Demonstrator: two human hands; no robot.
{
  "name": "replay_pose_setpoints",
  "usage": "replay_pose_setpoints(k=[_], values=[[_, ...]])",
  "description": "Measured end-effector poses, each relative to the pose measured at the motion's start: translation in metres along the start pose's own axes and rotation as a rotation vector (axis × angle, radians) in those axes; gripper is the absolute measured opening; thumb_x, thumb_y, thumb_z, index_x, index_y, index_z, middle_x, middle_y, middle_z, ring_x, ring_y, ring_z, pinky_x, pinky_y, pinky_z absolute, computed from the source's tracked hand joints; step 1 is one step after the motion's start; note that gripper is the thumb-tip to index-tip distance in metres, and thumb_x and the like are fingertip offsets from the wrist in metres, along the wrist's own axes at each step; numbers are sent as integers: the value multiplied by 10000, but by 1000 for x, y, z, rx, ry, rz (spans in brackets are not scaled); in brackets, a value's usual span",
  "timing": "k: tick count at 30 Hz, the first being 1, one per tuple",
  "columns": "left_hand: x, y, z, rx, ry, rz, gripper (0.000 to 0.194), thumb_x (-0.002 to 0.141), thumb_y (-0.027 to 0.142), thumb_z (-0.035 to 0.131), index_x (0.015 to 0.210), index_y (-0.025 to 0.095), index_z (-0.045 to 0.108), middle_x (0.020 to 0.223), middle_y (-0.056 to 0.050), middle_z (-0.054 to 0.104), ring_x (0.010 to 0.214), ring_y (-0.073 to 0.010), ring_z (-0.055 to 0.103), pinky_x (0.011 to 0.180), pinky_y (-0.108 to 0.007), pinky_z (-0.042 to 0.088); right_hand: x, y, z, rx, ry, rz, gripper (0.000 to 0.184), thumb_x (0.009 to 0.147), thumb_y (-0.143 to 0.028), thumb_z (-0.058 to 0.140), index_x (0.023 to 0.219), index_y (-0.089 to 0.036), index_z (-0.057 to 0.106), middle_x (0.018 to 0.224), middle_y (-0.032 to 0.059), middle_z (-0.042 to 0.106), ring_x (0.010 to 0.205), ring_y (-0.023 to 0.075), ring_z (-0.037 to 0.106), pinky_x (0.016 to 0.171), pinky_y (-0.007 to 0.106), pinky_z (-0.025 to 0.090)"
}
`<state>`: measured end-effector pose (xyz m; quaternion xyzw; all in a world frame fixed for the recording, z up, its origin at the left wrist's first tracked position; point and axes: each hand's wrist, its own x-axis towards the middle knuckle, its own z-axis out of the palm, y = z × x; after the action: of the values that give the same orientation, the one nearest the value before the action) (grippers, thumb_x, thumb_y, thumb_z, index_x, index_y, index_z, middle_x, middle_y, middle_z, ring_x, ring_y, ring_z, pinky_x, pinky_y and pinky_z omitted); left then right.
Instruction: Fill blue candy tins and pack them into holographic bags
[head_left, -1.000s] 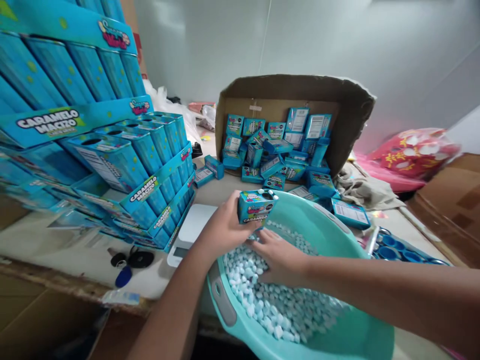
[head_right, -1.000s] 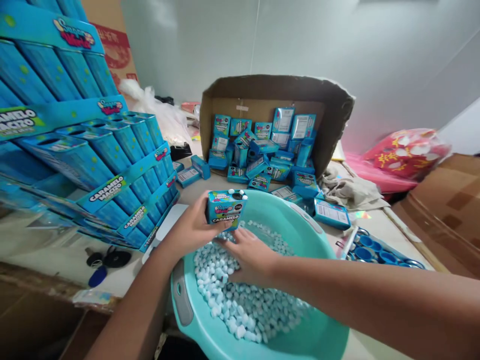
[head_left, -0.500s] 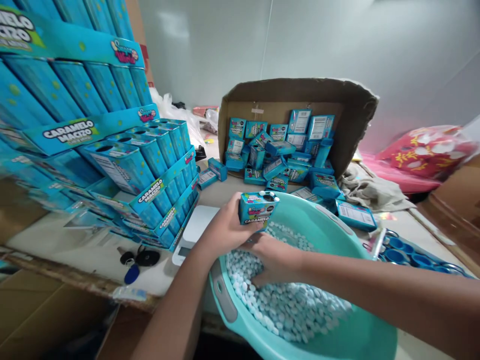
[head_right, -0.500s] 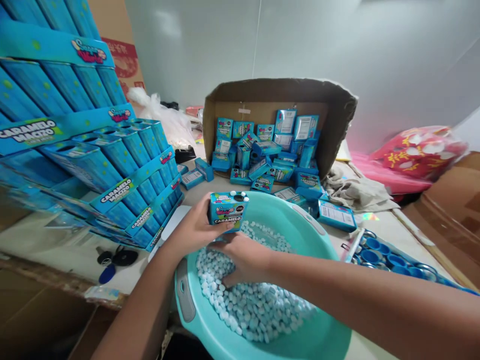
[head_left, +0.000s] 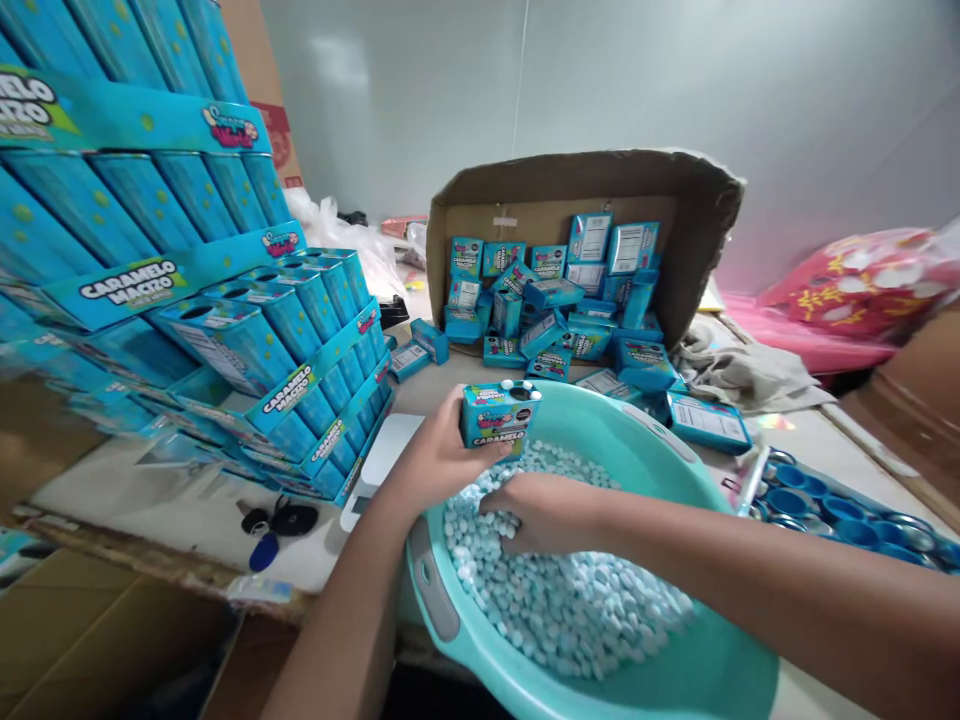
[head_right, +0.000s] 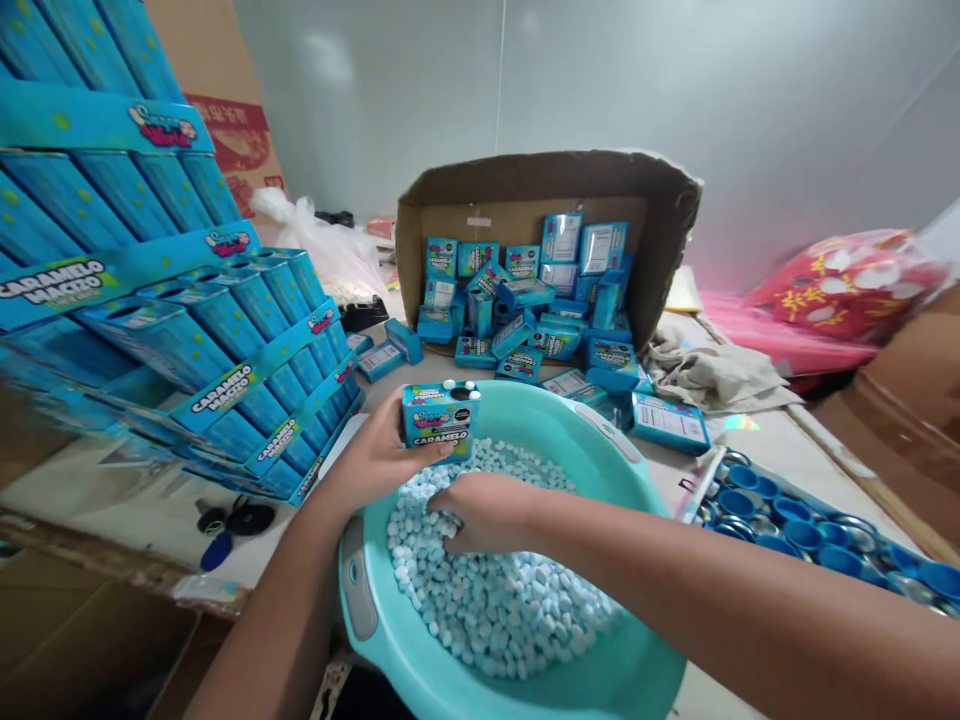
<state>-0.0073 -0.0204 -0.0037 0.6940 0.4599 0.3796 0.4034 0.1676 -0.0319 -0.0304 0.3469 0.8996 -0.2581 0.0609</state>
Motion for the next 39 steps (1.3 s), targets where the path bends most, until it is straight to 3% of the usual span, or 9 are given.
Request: replay_pose_setpoints(k=[4, 9, 13, 18, 22, 28, 39], values=[[1, 0, -1, 43, 30, -8, 459, 766, 360, 768, 1151, 234, 552, 1113, -43, 713, 1060, -263, 675, 869, -353, 545, -20, 6, -24, 82, -6, -22, 243, 787, -308, 695, 1014, -245, 753, 822, 31, 738, 691, 201, 652, 578, 269, 415], [-1, -1, -1, 80, -16, 21, 469, 770, 390, 757, 1163, 250, 543, 1089, -43, 709, 1026, -269, 674, 857, -359, 533, -50, 10, -55, 528, 98, -174, 104, 854, -308, 667, 882, -221, 717, 810, -9, 709, 710, 146, 638, 656, 256, 476], [-4, 2, -4, 169, -94, 68, 437, 776, 346, 728, 1165, 262, 547, 1071, -42, 701, 974, -275, 669, 768, -340, 521, -54, 3, -61, 969, 357, -243, 178, 862, -363, 671, 795, -201, 644, 603, -45, 578, 466, 93, 482, 448, 221, 384], [-6, 4, -8, 274, -274, 119, 410, 766, 399, 712, 1117, 249, 561, 1019, -55, 674, 899, -281, 647, 693, -329, 492, -31, -8, -61, 1287, 817, -358, 130, 870, -333, 654, 819, -229, 594, 574, -59, 552, 459, 90, 447, 465, 216, 337], [-7, 2, -9, 303, -336, 128, 450, 782, 441, 693, 1157, 243, 542, 1112, -67, 653, 992, -299, 626, 734, -341, 487, -13, -10, -60, 1393, 1005, -296, 113, 861, -300, 622, 794, -243, 553, 585, -64, 522, 502, 99, 460, 493, 218, 347], [-6, -4, -8, 294, -345, 142, 463, 795, 455, 687, 1185, 252, 544, 1126, -72, 656, 1002, -298, 619, 771, -358, 489, -8, -2, -54, 1385, 1033, -200, 138, 852, -300, 601, 764, -251, 507, 610, -59, 513, 581, 128, 507, 555, 244, 418], [-6, 3, -8, 335, -354, 109, 400, 798, 450, 683, 1121, 251, 557, 1040, -48, 665, 909, -280, 629, 689, -324, 466, -14, -1, -53, 1391, 881, -237, 132, 848, -302, 599, 765, -238, 519, 641, -53, 587, 594, 138, 587, 590, 271, 477]])
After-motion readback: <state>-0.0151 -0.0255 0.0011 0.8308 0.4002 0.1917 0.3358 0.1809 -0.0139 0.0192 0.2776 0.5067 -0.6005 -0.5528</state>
